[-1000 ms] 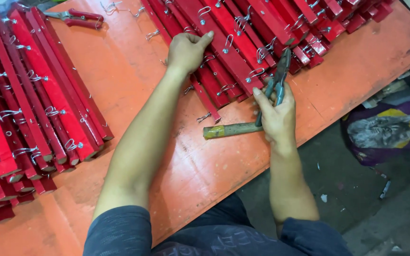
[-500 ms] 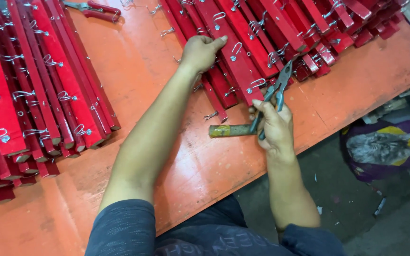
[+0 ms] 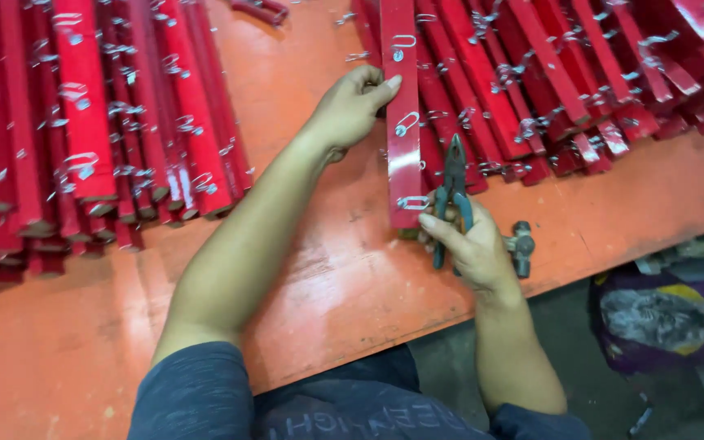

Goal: The person uses pliers to bend metal hooks onto red wooden slats. They pick up a slat, position the hook, and use the pliers to secure it, repeating the process for multiple slats on a workbench.

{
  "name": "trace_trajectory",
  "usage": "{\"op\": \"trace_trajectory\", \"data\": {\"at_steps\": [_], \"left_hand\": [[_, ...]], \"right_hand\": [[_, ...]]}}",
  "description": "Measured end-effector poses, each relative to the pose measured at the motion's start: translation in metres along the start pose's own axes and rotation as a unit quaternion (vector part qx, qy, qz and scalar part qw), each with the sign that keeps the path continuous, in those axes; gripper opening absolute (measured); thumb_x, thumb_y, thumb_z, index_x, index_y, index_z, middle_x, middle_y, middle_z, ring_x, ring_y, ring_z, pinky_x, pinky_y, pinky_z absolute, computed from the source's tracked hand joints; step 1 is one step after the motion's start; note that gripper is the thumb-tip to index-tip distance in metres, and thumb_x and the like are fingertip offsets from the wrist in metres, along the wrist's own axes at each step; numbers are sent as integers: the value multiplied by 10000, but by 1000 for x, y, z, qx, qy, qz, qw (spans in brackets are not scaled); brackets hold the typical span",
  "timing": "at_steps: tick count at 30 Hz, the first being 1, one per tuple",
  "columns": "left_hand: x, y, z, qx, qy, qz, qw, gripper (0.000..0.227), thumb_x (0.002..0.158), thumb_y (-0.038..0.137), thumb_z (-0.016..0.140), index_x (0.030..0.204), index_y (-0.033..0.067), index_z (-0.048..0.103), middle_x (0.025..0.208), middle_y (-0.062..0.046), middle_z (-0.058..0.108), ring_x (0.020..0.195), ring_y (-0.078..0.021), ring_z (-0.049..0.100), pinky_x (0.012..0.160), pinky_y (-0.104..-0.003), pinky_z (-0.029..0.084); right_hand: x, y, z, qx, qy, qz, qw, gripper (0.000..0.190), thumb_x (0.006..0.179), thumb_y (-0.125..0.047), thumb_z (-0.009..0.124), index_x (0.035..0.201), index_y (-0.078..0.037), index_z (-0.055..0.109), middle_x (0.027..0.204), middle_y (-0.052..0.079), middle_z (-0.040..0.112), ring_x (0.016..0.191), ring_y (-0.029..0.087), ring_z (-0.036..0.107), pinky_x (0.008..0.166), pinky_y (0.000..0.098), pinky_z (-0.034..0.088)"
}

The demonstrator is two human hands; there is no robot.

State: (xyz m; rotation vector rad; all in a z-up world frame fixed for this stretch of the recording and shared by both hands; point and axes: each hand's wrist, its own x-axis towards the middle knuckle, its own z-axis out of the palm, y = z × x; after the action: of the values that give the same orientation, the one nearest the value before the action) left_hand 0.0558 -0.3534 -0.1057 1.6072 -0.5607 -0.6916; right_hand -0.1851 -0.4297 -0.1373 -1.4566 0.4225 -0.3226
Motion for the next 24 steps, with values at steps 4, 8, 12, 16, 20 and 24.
{"op": "trace_trajectory", "data": {"at_steps": [4, 8, 12, 16, 20, 24], "left_hand": [[-48, 0, -50, -51, -9, -13, 999, 213, 985, 324, 621, 894, 155, 530, 685, 56, 501, 502, -33, 245, 419, -229, 181], [-96, -26, -88, -103, -37, 71, 991, 198, 984, 282, 640, 1049, 106, 579, 795, 47, 570, 761, -63, 534, 618, -210, 438], [-141, -48, -116, -193, -74, 119, 971, 241, 1026, 225, 620, 1154, 38, 536, 824, 34, 550, 788, -68, 558, 590, -196, 531], [-192, -45, -138, -199, -76, 105, 971, 241, 1032, 242, 588, 1230, 105, 577, 950, 49, 614, 788, -31, 575, 661, -204, 491], [-220, -58, -154, -228, -50, 112, 966, 384, 1032, 160, 591, 1403, 73, 540, 1128, 5, 646, 933, -67, 602, 757, -235, 540], [-234, -73, -172, -238, -17, 103, 966, 355, 1032, 153, 594, 1381, 97, 558, 1134, 12, 652, 949, -63, 620, 765, -230, 558]], "right_hand": [[21, -12, 10, -2, -80, 2, 997, 343, 909, -150, 671, 1186, 14, 550, 1010, 192, 727, 733, 196, 661, 659, 291, 565], [55, -25, 39, -63, -84, -24, 994, 280, 999, -235, 619, 1136, 4, 566, 982, 159, 710, 674, 198, 665, 561, 327, 590], [88, -46, 86, -25, -121, -83, 989, 333, 1038, -273, 640, 1186, 18, 573, 1028, 176, 659, 752, 232, 708, 576, 326, 623], [102, -81, 152, -43, -180, -15, 983, 329, 953, -376, 601, 1074, -73, 560, 1193, 212, 729, 687, 142, 638, 602, 245, 541], [108, -84, 205, 36, -211, 12, 977, 308, 914, -373, 672, 1026, -92, 613, 857, 54, 628, 690, 127, 611, 574, 241, 509], [110, -78, 242, 105, -255, 16, 961, 290, 919, -357, 700, 884, -102, 566, 572, -17, 461, 543, 87, 507, 519, 241, 490]]}}
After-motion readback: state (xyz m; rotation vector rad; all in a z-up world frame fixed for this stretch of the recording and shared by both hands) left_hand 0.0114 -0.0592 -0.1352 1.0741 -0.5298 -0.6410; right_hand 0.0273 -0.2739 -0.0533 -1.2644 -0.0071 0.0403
